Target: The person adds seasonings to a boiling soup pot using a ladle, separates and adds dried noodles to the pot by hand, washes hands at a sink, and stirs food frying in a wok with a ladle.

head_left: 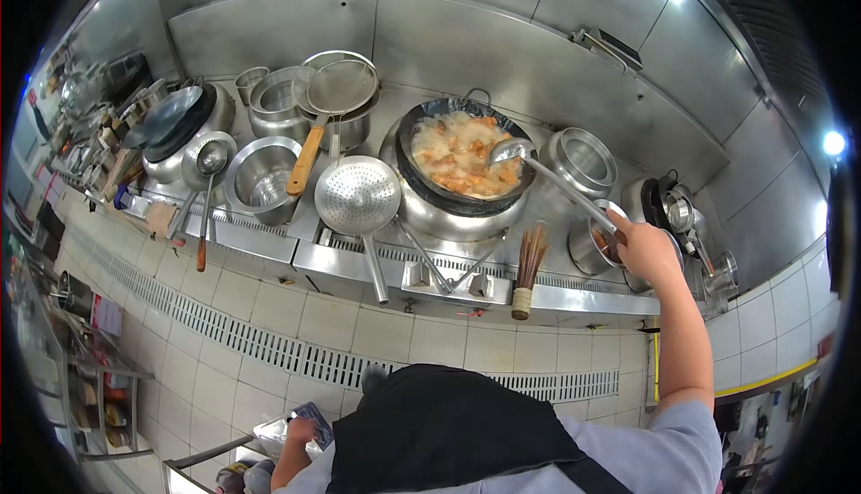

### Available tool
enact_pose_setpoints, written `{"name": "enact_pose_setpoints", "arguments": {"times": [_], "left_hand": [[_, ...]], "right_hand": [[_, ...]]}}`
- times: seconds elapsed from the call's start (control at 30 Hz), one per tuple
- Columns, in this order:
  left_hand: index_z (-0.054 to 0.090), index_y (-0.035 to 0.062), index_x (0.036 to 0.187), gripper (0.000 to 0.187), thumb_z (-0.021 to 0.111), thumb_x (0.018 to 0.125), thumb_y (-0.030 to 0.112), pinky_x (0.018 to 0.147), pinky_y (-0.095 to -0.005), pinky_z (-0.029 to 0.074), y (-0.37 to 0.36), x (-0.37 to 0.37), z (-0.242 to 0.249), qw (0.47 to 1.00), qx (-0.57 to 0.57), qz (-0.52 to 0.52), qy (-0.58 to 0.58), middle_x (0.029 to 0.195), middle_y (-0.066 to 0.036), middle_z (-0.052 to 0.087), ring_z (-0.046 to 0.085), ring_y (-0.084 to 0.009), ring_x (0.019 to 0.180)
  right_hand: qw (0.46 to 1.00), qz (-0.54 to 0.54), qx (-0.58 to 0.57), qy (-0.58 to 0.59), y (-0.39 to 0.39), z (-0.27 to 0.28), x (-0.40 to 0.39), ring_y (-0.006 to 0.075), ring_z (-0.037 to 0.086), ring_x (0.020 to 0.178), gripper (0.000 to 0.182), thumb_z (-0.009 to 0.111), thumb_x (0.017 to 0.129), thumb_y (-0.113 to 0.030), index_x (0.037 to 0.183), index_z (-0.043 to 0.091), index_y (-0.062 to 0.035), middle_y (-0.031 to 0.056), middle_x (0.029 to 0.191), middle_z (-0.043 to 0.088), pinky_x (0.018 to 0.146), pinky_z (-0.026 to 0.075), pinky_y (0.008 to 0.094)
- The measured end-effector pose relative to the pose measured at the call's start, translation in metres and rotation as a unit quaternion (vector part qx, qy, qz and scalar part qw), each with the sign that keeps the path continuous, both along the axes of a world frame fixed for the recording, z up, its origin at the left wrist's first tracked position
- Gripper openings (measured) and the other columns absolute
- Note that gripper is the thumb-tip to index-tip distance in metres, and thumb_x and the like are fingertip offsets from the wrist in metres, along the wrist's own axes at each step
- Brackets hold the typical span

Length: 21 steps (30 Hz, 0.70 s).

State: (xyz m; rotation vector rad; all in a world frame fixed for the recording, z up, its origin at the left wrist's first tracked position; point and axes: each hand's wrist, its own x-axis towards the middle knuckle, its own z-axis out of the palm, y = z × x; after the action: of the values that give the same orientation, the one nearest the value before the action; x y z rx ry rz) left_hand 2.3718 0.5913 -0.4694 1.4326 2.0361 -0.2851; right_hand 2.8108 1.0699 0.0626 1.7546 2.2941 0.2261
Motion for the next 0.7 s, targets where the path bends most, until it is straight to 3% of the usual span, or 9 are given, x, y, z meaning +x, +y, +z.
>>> {"name": "enact_pose_setpoints", "arguments": {"times": [0.23, 0.3, 0.37, 0.47, 0.53, 0.57, 0.6, 0.63, 0.7], "left_hand": [[0.07, 0.0138, 0.088, 0.027, 0.071, 0.07, 0.034, 0.072, -0.0454, 0.054, 0.009, -0.018, -0.015, 0.998, -0.009, -0.061, -0.016, 0.083, -0.01, 0.071, 0.068, -0.0318, 0.085], [0.069, 0.0132, 0.088, 0.027, 0.07, 0.071, 0.034, 0.072, -0.0453, 0.054, 0.017, -0.028, -0.018, 0.995, 0.003, -0.096, -0.011, 0.082, -0.01, 0.071, 0.068, -0.0322, 0.084], [0.069, 0.0129, 0.088, 0.027, 0.07, 0.071, 0.034, 0.072, -0.0452, 0.054, 0.029, -0.035, -0.014, 0.994, 0.018, -0.111, -0.001, 0.082, -0.01, 0.071, 0.068, -0.0323, 0.083], [0.069, 0.0111, 0.083, 0.023, 0.069, 0.072, 0.032, 0.069, -0.0457, 0.054, 0.034, -0.032, 0.014, 0.995, 0.08, 0.05, -0.013, 0.081, -0.012, 0.07, 0.068, -0.0325, 0.079], [0.068, 0.0099, 0.078, 0.021, 0.07, 0.07, 0.029, 0.066, -0.0465, 0.053, 0.042, -0.009, 0.05, 0.87, 0.07, 0.451, -0.185, 0.08, -0.013, 0.07, 0.068, -0.0326, 0.077], [0.068, 0.0099, 0.078, 0.021, 0.07, 0.07, 0.029, 0.066, -0.0465, 0.053, 0.034, -0.012, 0.039, 0.87, 0.072, 0.453, -0.182, 0.08, -0.013, 0.07, 0.068, -0.0326, 0.077], [0.068, 0.0103, 0.079, 0.021, 0.071, 0.07, 0.03, 0.066, -0.0471, 0.053, 0.021, -0.013, 0.031, 0.971, 0.054, 0.215, -0.089, 0.081, -0.014, 0.07, 0.068, -0.0328, 0.077], [0.068, 0.0107, 0.08, 0.022, 0.071, 0.07, 0.03, 0.065, -0.0477, 0.053, 0.004, -0.012, 0.019, 0.999, 0.028, -0.039, 0.011, 0.082, -0.014, 0.069, 0.068, -0.033, 0.078], [0.069, 0.0126, 0.086, 0.02, 0.067, 0.077, 0.03, 0.068, -0.0479, 0.053, -0.034, -0.007, 0.015, 0.997, 0.033, -0.057, -0.034, 0.087, -0.013, 0.07, 0.068, -0.0343, 0.082]], "right_hand": [[0.991, -0.049, -0.103, 0.065, 0.027, -0.097, -0.025, 0.0364, 0.065, 0.096, 0.05, 0.045, 0.094, -0.019, 0.145, 0.042, -0.0194, 0.0213, 0.104, 0.068, 0.086, 0.05, 0.0467], [0.965, 0.0, -0.072, 0.254, 0.054, -0.158, -0.012, 0.0317, 0.067, 0.078, 0.059, 0.055, 0.089, -0.018, 0.146, 0.041, -0.0124, 0.0182, 0.099, 0.069, 0.069, 0.053, 0.0394], [0.929, -0.066, -0.117, 0.344, 0.049, -0.135, -0.023, 0.0289, 0.067, 0.085, 0.062, 0.058, 0.086, -0.018, 0.146, 0.042, -0.0132, 0.0168, 0.104, 0.069, 0.07, 0.054, 0.0392], [0.887, -0.068, -0.107, 0.445, 0.084, -0.148, -0.01, 0.0222, 0.068, 0.081, 0.067, 0.063, 0.082, -0.013, 0.145, 0.042, -0.0105, 0.0105, 0.106, 0.068, 0.061, 0.054, 0.0351], [0.885, -0.052, -0.063, 0.459, 0.118, -0.139, -0.014, 0.0233, 0.066, 0.068, 0.064, 0.061, 0.083, -0.013, 0.144, 0.043, -0.0077, 0.0095, 0.101, 0.067, 0.053, 0.051, 0.0349], [0.883, -0.049, -0.065, 0.462, 0.135, -0.136, -0.018, 0.0233, 0.066, 0.068, 0.064, 0.061, 0.083, -0.013, 0.144, 0.043, -0.0077, 0.0095, 0.101, 0.067, 0.053, 0.051, 0.0349], [0.884, -0.062, -0.063, 0.459, 0.151, -0.135, -0.023, 0.023, 0.064, 0.062, 0.064, 0.061, 0.084, -0.013, 0.144, 0.042, -0.0066, 0.0089, 0.098, 0.066, 0.052, 0.05, 0.0353], [0.885, -0.074, -0.061, 0.456, 0.164, -0.138, -0.025, 0.0228, 0.063, 0.057, 0.063, 0.062, 0.084, -0.013, 0.144, 0.041, -0.0054, 0.0083, 0.095, 0.065, 0.05, 0.049, 0.0358], [0.874, -0.076, -0.069, 0.475, 0.184, -0.155, -0.028, 0.0219, 0.06, 0.052, 0.053, 0.061, 0.085, -0.012, 0.136, 0.048, -0.0037, 0.0086, 0.089, 0.064, 0.047, 0.047, 0.0362]]}}
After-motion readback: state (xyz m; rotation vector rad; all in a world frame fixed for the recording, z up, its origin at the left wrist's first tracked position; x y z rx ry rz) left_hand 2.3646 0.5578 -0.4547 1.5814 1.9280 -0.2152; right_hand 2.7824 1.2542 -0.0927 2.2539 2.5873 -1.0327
